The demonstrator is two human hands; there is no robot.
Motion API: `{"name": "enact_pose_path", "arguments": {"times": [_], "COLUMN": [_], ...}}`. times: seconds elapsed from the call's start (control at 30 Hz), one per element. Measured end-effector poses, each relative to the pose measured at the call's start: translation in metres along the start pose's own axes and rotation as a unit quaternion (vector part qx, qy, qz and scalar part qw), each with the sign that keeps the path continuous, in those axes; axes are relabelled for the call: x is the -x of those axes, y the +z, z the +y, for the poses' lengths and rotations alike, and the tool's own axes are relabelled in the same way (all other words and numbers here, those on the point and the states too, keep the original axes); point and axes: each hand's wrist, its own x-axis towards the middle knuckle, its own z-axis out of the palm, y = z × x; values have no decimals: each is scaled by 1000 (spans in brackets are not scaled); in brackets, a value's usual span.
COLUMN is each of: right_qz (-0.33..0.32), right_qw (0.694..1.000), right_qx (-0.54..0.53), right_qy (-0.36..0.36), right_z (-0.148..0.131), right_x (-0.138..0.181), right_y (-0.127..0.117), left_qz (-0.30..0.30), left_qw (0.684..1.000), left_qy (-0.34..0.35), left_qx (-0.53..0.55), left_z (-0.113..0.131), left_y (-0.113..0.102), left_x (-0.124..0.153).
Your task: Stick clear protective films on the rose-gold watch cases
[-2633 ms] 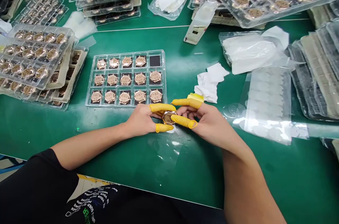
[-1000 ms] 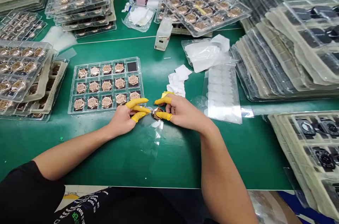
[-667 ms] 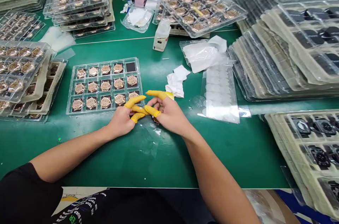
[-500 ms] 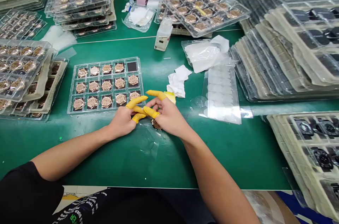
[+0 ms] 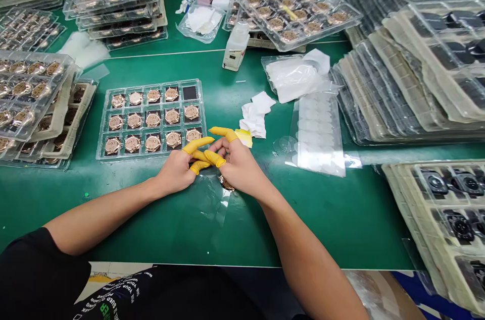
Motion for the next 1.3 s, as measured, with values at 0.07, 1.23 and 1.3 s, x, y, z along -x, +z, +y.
{"name": "enact_pose_path", "arguments": {"times": [0.07,1.23,1.3], "right_qz": [1,-3,-8], "right_qw": [1000,1000,1000], "right_qx": [5,0,-2], "right_qy": [-8,-29,-29], "right_z": [1,7,6], "right_x": [1,1,1], "right_y": [1,2,1], "left_qz": [0,-29,-31], "left_qw": [1000,997,997], "left_qy": [1,24,24], "left_qx": [6,-66,-66], "left_z": [-1,2,2], "left_y": [1,0,-1], "left_x": [0,-3,-3]}}
